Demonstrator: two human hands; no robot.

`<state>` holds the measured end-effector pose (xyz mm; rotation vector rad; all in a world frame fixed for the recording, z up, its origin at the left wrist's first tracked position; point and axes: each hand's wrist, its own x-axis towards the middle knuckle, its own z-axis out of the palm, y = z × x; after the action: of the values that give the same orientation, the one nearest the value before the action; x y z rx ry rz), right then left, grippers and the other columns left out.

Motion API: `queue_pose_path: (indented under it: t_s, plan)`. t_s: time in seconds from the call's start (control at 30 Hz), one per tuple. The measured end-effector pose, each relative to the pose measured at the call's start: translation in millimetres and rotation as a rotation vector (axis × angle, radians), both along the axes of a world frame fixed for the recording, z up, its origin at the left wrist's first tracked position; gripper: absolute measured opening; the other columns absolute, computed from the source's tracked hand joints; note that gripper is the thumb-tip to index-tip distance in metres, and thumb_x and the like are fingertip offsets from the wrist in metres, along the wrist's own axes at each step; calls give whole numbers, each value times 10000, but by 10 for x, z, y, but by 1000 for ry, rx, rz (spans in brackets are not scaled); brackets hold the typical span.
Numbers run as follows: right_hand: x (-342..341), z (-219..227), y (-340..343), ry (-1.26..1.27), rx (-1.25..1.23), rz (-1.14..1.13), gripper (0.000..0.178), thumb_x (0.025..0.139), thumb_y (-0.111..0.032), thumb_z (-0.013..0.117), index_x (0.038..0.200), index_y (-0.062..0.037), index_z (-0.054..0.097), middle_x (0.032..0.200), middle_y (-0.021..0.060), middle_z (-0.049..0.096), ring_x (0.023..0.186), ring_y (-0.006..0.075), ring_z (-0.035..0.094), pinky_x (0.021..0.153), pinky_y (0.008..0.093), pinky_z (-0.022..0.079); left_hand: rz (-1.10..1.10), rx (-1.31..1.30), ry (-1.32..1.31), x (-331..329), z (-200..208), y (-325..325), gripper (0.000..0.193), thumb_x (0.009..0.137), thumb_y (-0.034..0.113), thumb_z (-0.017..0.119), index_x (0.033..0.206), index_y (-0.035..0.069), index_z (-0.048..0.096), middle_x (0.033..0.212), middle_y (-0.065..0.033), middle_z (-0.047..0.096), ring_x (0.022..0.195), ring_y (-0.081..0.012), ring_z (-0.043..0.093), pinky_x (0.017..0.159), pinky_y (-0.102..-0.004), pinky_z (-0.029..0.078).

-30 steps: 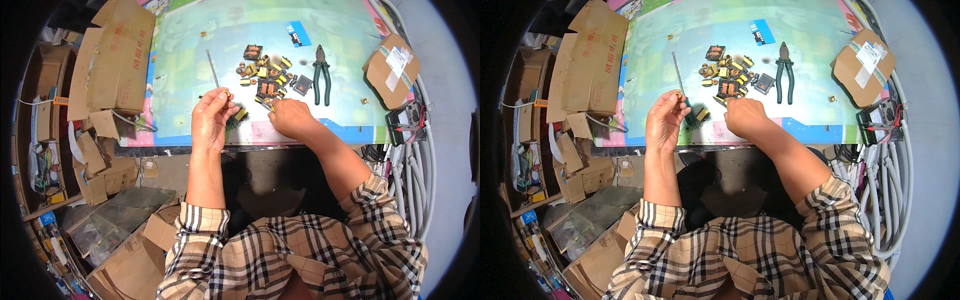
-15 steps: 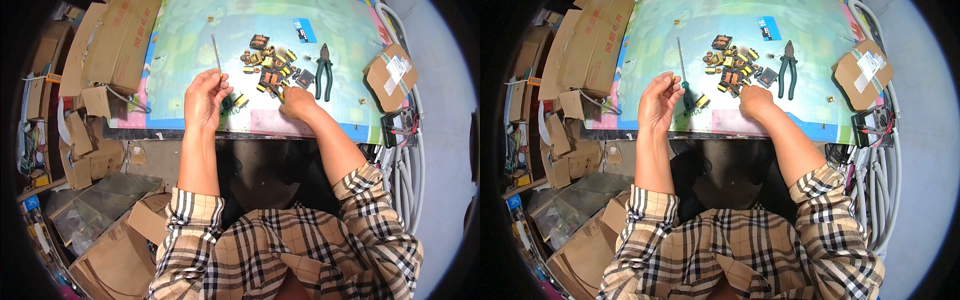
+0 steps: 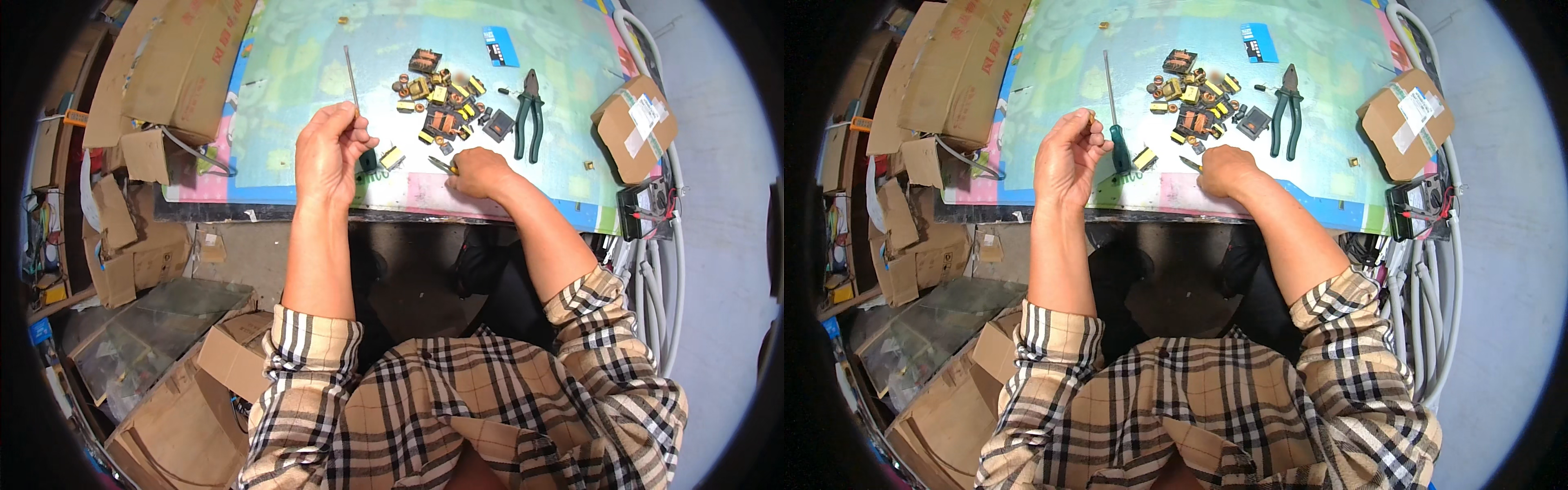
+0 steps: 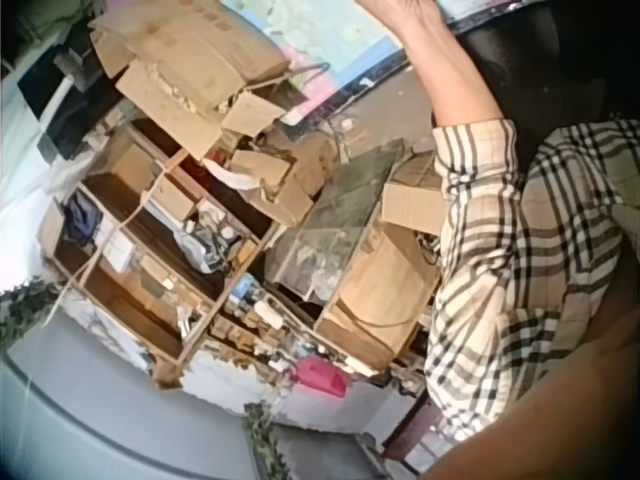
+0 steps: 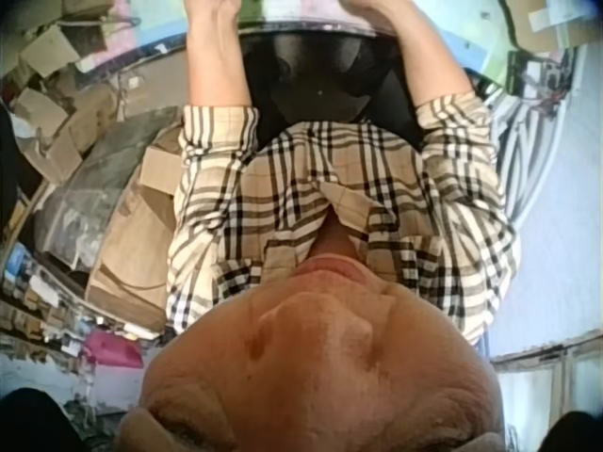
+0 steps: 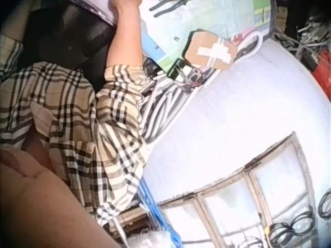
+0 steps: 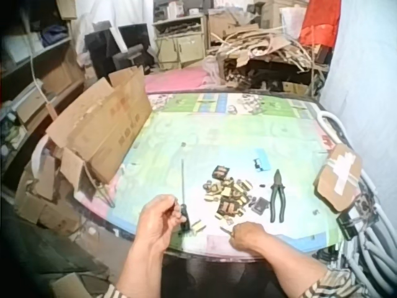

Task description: The person sits on the floor and removes small electronic components from circuit boards using pliers and a screwdriver. They place the removed components into a cardboard box and continue processing multiple boards.

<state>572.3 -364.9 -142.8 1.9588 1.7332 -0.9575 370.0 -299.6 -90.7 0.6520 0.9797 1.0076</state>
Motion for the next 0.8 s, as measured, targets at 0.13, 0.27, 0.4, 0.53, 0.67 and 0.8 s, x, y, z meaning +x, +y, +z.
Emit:
queue_pose_path:
  t_s: [0.13,0.27,0.4,0.53,0.67,0.8]
  plan:
    - [12,-2,-16,-4,18,3,344,803,-223,577,1055,-4,661,1085,177,656,1029,306,625,875,393,498,5,24,48,35,23,-4,123,894,128,611,923,13,578,770,-62,599,646,-117,568,643,-297,544]
    - [26,-10,-14,0,24,8,337,804,-206,564,1057,-6,661,1088,179,655,1031,308,625,870,396,499,20,14,52,46,8,1,129,887,121,621,930,7,577,802,-79,612,678,-126,584,670,-302,548]
    - [12,3,-3,4,-12,22,323,807,-165,534,1054,-3,662,1084,181,656,1032,310,624,865,398,500,10,-9,89,59,-50,13,163,891,101,596,993,-22,563,865,-114,618,721,-146,600,696,-306,552]
    - [32,12,-27,44,8,-14,307,809,-128,504,1030,8,667,1055,192,662,1007,322,633,854,400,501,-27,-44,117,145,-75,2,210,908,97,548,1062,-46,544,912,-147,620,731,-158,606,700,-309,555]
    - [6,60,-7,113,63,-35,287,809,-120,497,985,20,674,1004,207,668,954,338,646,822,410,505,-54,-49,127,177,-145,8,229,927,121,516,1079,-48,542,909,-149,621,714,-158,606,684,-307,557]
    - [-63,140,67,169,145,-54,274,802,-115,506,968,25,673,995,210,666,947,345,643,808,420,509,-74,-29,139,281,-136,8,217,922,140,537,1049,-33,566,860,-103,611,686,-140,587,673,-304,554]
